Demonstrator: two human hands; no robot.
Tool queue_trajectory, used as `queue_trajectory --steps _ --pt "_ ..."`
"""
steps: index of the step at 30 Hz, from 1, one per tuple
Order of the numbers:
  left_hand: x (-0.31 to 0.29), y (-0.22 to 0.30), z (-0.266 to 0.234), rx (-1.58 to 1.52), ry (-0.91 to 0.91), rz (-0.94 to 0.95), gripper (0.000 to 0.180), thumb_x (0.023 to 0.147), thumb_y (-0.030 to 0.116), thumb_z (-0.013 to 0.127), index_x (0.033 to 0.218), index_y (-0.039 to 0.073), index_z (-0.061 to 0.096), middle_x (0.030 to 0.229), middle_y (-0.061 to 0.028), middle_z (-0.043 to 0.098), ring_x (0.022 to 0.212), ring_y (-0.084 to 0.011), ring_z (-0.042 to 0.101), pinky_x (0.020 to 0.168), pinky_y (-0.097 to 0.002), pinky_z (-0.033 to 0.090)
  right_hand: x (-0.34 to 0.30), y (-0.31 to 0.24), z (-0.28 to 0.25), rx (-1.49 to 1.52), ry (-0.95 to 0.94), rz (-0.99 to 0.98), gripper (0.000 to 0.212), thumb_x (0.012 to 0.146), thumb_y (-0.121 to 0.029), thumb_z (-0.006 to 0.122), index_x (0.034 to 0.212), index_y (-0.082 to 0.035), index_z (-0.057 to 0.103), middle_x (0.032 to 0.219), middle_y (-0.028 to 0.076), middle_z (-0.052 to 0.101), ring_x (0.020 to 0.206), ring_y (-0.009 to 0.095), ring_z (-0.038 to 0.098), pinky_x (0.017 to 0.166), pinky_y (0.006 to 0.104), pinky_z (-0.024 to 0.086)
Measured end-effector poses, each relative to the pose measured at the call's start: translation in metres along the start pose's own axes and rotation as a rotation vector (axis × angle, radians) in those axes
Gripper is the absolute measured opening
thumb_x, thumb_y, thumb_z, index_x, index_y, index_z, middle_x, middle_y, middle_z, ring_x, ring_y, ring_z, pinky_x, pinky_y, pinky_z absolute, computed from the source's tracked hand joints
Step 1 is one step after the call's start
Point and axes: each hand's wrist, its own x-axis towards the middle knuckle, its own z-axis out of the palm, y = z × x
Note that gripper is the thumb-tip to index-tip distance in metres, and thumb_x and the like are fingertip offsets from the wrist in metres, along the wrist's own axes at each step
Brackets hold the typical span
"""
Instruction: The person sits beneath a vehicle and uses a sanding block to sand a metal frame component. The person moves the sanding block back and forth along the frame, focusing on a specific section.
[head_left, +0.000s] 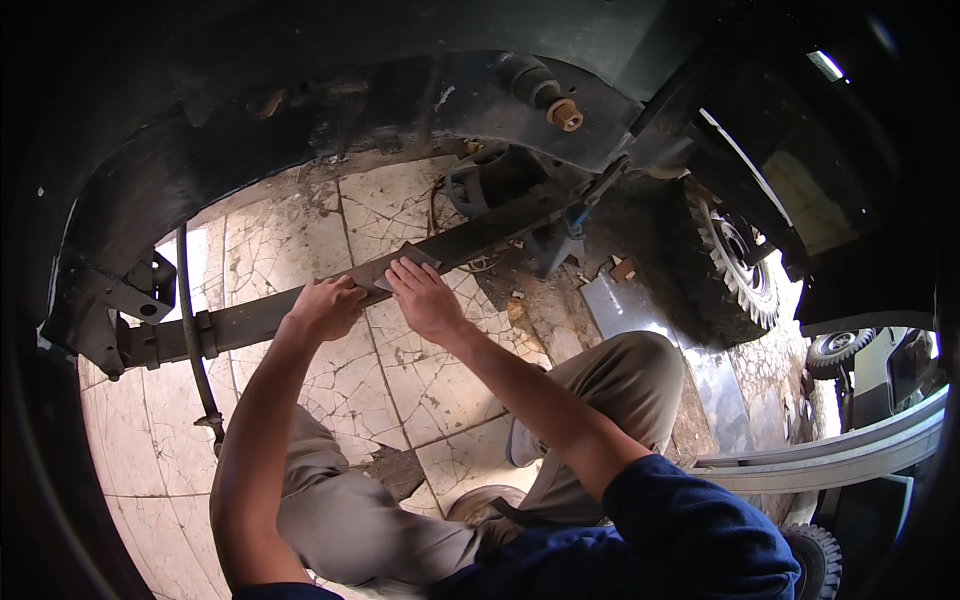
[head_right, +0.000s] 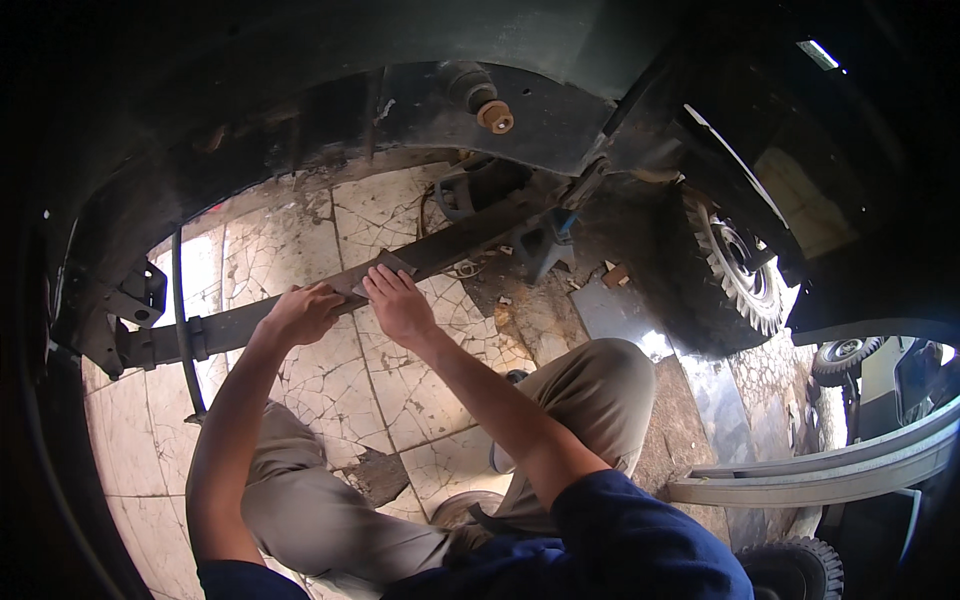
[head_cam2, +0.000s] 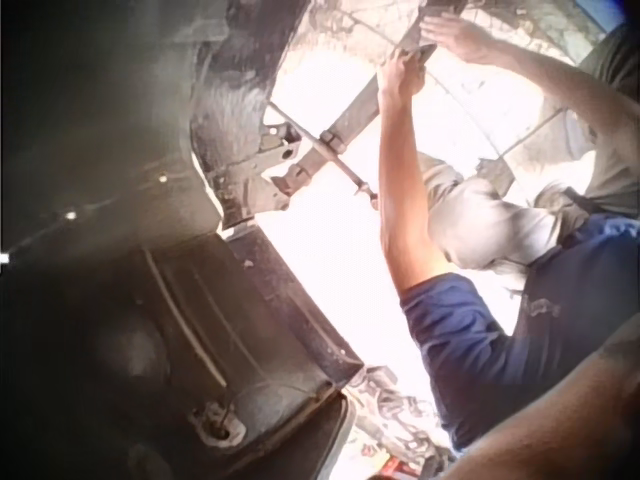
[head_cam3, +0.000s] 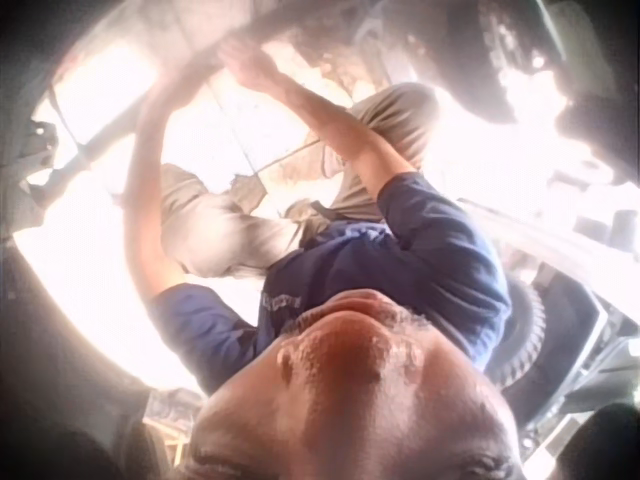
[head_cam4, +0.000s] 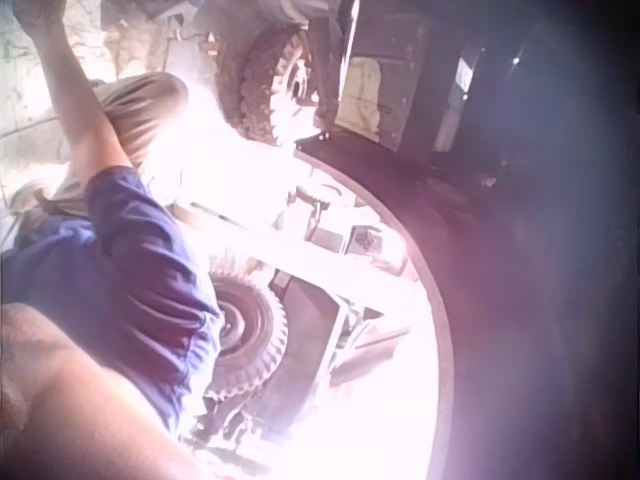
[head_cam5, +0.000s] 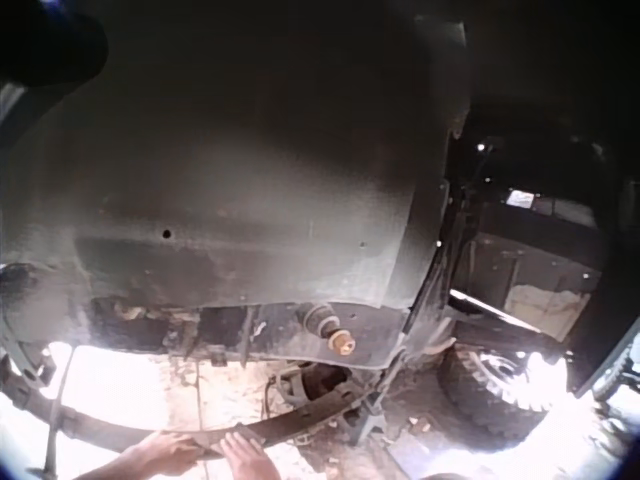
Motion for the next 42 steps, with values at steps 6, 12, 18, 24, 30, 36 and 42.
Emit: queue_trajectory --steps 6,12,18,24,30,36,42 --pt "-0.004 -0.002 0.005 0.008 0.043 0.028 0.033 0.09 0.026 0.062 0.122 0.018 0.063 0.117 -0.0029 0.061 0.113 -0.022 0.059 0.092 -0.0424 0.045 -0.006 -0.006 0.005 -0.036 0.043 0.0 0.043 0.095 -0.021 0.049 0.133 -0.002 0.052 0.142 0.014 0.049 0.136 0.027 0.04 0.112 0.046 0.031" --pt "-0.004 0.001 0.0 0.006 0.013 -0.005 0.038 0.089 0.027 0.062 0.125 0.017 0.061 0.124 -0.0062 0.057 0.119 -0.0239 0.055 0.095 -0.0421 0.045 -0.003 -0.01 0.003 -0.067 -0.004 0.062 0.043 0.096 -0.021 0.048 0.134 -0.003 0.052 0.142 0.014 0.049 0.137 0.028 0.04 0.113 0.0459 0.03" --pt "0.001 -0.007 0.014 0.027 0.001 0.011 0.041 0.087 0.031 0.064 0.126 0.019 0.06 0.128 -0.0086 0.053 0.119 -0.028 0.055 0.095 -0.043 0.047 0.003 -0.015 0.011 -0.034 0.061 0.044 0.04 0.096 -0.021 0.05 0.133 -0.004 0.054 0.14 0.013 0.051 0.134 0.028 0.043 0.111 0.0458 0.033" --pt "0.001 -0.005 0.007 0.037 -0.04 0.016 0.043 0.087 0.031 0.064 0.128 0.019 0.059 0.128 -0.0088 0.053 0.122 -0.0284 0.052 0.095 -0.0417 0.049 0.028 0.022 -0.003 -0.218 -0.067 -0.263 0.041 0.089 -0.02 0.055 0.128 -0.006 0.057 0.135 0.012 0.055 0.128 0.025 0.048 0.102 0.0435 0.041" --pt "0.004 -0.003 0.009 0.028 -0.044 -0.037 0.044 0.09 0.032 0.059 0.133 0.02 0.055 0.13 -0.0087 0.052 0.124 -0.0279 0.051 0.097 -0.0411 0.047 0.044 0.045 -0.041 -0.271 -0.326 -0.528 0.041 0.086 -0.018 0.057 0.126 -0.008 0.057 0.133 0.009 0.056 0.121 0.022 0.054 0.095 0.0404 0.044" --pt "0.011 -0.004 0.006 -0.071 -0.046 -0.006 0.043 0.09 0.034 0.06 0.13 0.019 0.057 0.128 -0.0073 0.054 0.12 -0.0265 0.053 0.095 -0.0411 0.048 0.054 0.052 -0.027 -0.26 -0.28 -0.568 0.038 0.09 -0.022 0.053 0.126 -0.008 0.058 0.132 0.008 0.056 0.12 0.021 0.052 0.094 0.0369 0.044" --pt "0.005 -0.007 0.004 -0.056 0.012 0.008 0.038 0.089 0.031 0.062 0.124 0.016 0.061 0.123 -0.0059 0.056 0.119 -0.0267 0.053 0.093 -0.0414 0.049 0.059 0.039 -0.011 -0.143 -0.208 -0.668 0.037 0.089 -0.02 0.053 0.124 -0.009 0.058 0.13 0.008 0.056 0.119 0.021 0.054 0.091 0.037 0.047"
